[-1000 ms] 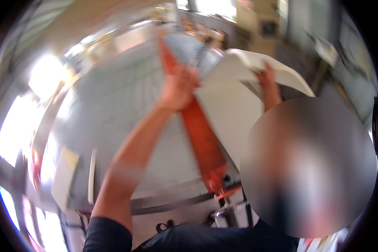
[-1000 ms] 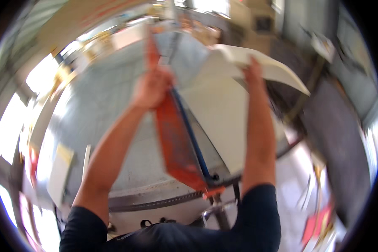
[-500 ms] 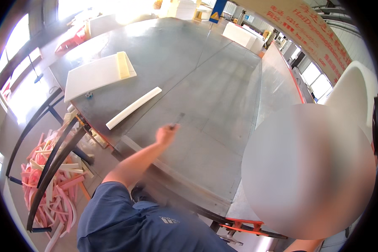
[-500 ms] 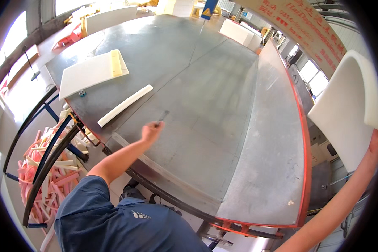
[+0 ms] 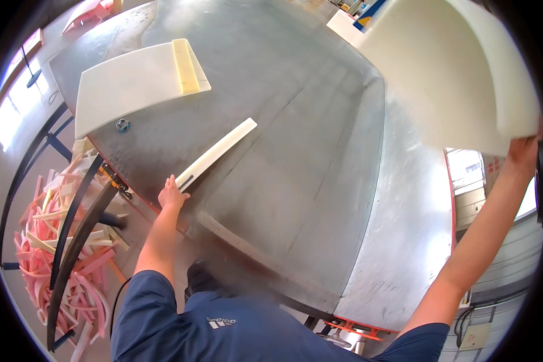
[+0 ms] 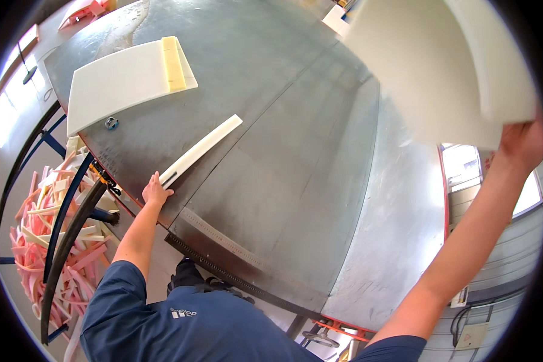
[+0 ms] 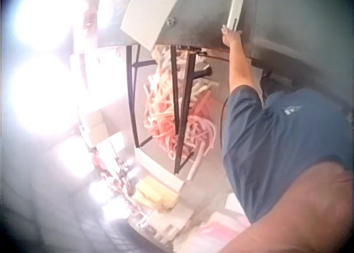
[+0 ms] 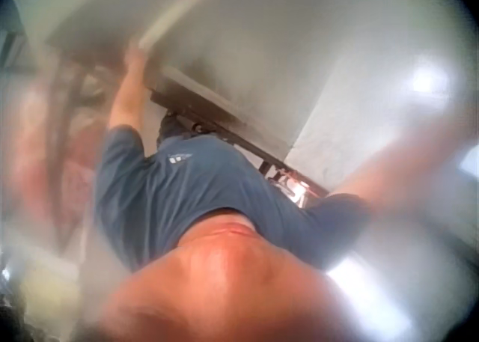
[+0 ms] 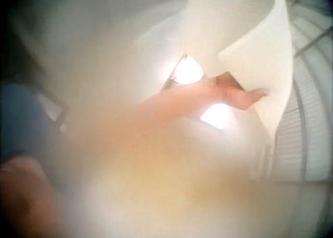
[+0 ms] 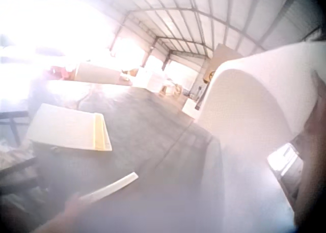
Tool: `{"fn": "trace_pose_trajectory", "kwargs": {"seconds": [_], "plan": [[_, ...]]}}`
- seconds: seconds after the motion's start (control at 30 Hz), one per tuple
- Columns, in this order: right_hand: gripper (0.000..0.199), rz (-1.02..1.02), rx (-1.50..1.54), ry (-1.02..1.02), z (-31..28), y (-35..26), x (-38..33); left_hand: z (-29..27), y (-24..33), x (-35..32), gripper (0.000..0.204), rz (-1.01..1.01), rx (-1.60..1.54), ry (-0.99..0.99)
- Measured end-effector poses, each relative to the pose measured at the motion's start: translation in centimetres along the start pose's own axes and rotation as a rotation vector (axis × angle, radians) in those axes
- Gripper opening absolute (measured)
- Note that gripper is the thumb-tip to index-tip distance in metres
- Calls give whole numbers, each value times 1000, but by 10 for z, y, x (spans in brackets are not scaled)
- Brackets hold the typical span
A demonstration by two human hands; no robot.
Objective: The person measures and marks large white foam sheets on a cutting table, then uses a manual guillotine-style cutter to slice them into smaller pieces. The person repeatedly positions the sheets, aligns them with the blade, and cuts them, stacking the finished pieces on the floor.
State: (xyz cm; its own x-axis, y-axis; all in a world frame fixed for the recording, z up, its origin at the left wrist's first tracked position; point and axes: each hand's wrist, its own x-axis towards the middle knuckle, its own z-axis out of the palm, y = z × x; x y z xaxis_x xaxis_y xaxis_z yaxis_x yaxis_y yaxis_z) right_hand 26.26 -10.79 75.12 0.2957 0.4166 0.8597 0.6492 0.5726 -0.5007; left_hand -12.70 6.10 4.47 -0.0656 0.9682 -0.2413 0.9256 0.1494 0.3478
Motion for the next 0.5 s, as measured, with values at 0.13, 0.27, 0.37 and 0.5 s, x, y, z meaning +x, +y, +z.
{"fn": "trace_pose_trajectory", "kwargs": {"seconds": [0.13,0.27,0.37,0.5], "plan": [[39,309,-194,-14,-16,30,-52,8,-26,6,70,88,-51,93],[42,983,-160,159,-144,174,-158,-45,-19,0,54,45,-112,112],[37,1179,-91,59,-127,224,-255,-55,-93,20,40,8,-370,103],[35,1246,-106,121,-101,251,-356,-73,-162,-22,25,-269,-1292,-48]]}}
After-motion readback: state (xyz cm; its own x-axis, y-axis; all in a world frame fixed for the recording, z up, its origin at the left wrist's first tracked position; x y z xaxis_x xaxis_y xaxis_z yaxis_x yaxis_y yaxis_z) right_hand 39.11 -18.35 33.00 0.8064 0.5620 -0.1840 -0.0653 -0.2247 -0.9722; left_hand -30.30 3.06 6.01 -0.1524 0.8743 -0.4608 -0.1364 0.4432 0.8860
